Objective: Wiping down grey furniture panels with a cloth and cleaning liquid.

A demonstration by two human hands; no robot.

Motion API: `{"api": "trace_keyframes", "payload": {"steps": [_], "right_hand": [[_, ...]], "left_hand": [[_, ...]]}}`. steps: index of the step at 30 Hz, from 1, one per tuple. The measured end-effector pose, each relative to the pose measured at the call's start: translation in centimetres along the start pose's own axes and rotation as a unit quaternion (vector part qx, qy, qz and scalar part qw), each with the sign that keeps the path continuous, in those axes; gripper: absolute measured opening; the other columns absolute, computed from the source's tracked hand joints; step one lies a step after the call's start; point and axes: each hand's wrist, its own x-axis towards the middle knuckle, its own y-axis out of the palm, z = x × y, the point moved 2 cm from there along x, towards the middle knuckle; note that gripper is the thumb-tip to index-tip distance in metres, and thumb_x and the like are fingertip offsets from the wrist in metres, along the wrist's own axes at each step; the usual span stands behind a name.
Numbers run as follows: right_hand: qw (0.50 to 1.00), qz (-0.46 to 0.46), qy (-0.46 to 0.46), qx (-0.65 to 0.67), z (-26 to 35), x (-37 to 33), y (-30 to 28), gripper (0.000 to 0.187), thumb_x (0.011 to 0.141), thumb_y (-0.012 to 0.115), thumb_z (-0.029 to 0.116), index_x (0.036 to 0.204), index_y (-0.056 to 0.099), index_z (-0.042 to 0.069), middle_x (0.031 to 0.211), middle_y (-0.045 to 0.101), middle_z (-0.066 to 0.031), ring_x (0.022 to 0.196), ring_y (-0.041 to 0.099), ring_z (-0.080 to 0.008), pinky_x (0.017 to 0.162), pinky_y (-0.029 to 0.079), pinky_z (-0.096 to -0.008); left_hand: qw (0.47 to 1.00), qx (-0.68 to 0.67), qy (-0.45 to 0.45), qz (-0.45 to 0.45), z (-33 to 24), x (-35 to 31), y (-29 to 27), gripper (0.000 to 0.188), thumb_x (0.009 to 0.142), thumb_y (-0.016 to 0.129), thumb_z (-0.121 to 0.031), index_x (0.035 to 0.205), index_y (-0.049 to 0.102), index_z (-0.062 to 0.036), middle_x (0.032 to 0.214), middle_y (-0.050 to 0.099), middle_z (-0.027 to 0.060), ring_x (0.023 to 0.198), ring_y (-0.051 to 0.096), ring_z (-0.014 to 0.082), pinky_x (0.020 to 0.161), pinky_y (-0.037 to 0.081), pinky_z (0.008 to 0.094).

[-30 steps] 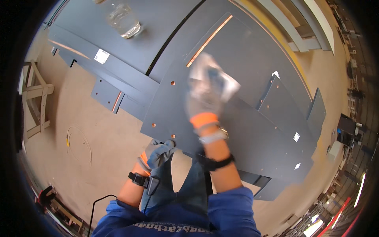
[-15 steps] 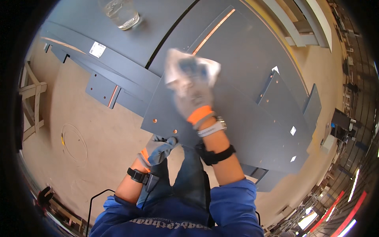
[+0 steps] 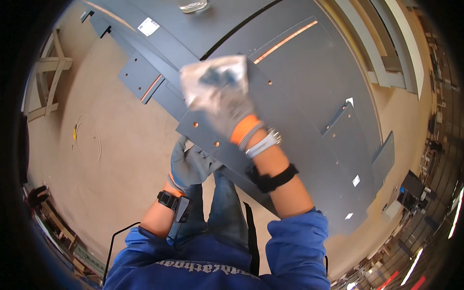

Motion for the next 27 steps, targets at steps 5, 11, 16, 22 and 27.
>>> {"api": "trace_keyframes", "payload": {"steps": [5,11,16,22,27], "right_hand": [[0.989,0.102,-0.106,-0.007,5.1,-8.0,-0.5,0.056,0.087,0.048,0.042,0.134,0.053,0.012,0.134,0.053,-0.0084,0.136,0.036,-0.0302,0.116,0.021,-0.0456],[0.959,0.136,0.031,0.247,1.6,-14.6,-5.4,0.051,0.089,0.054,0.039,0.127,0.056,0.005,0.124,0.058,-0.0143,0.120,0.054,-0.0266,0.102,0.042,-0.0415],[0.584,-0.308,0.403,0.634,0.3,-14.9,-9.2,0.053,0.098,0.047,0.040,0.125,0.051,-0.005,0.116,0.061,-0.0145,0.098,0.063,-0.0204,0.078,0.054,-0.0297],[0.949,-0.157,0.257,0.096,2.1,-15.5,-11.1,0.044,0.101,0.038,0.024,0.126,0.053,-0.008,0.123,0.059,-0.0199,0.110,0.060,-0.0308,0.095,0.048,-0.0394],[0.982,0.063,0.173,-0.043,9.2,-13.9,2.3,0.076,0.078,0.062,0.035,0.141,0.038,-0.001,0.145,0.034,-0.0261,0.140,0.023,-0.0443,0.115,0.015,-0.0555]], "left_hand": [[0.991,0.080,0.109,-0.014,0.5,-0.4,-0.1,0.079,0.093,0.033,-0.064,0.146,0.033,-0.0046,0.145,0.043,0.0122,0.130,0.044,0.0294,0.109,0.033,0.0458],[0.998,0.044,0.042,-0.011,0.4,-0.1,0.0,0.091,0.090,0.032,-0.072,0.143,0.037,0.0014,0.143,0.046,0.0145,0.129,0.045,0.0306,0.107,0.036,0.0430],[0.996,0.067,0.046,-0.042,0.2,0.2,0.5,0.085,0.092,0.034,-0.067,0.143,0.037,0.0020,0.142,0.047,0.0152,0.130,0.045,0.0306,0.110,0.033,0.0425],[0.997,0.036,0.066,-0.016,-0.7,-0.6,0.2,0.085,0.093,0.035,-0.065,0.144,0.033,0.0036,0.143,0.045,0.0183,0.133,0.042,0.0328,0.112,0.030,0.0448],[0.999,0.021,0.042,-0.003,-0.5,-0.6,-0.4,0.079,0.095,0.035,-0.062,0.144,0.034,0.0001,0.145,0.043,0.0176,0.134,0.041,0.0319,0.113,0.029,0.0437]]}}
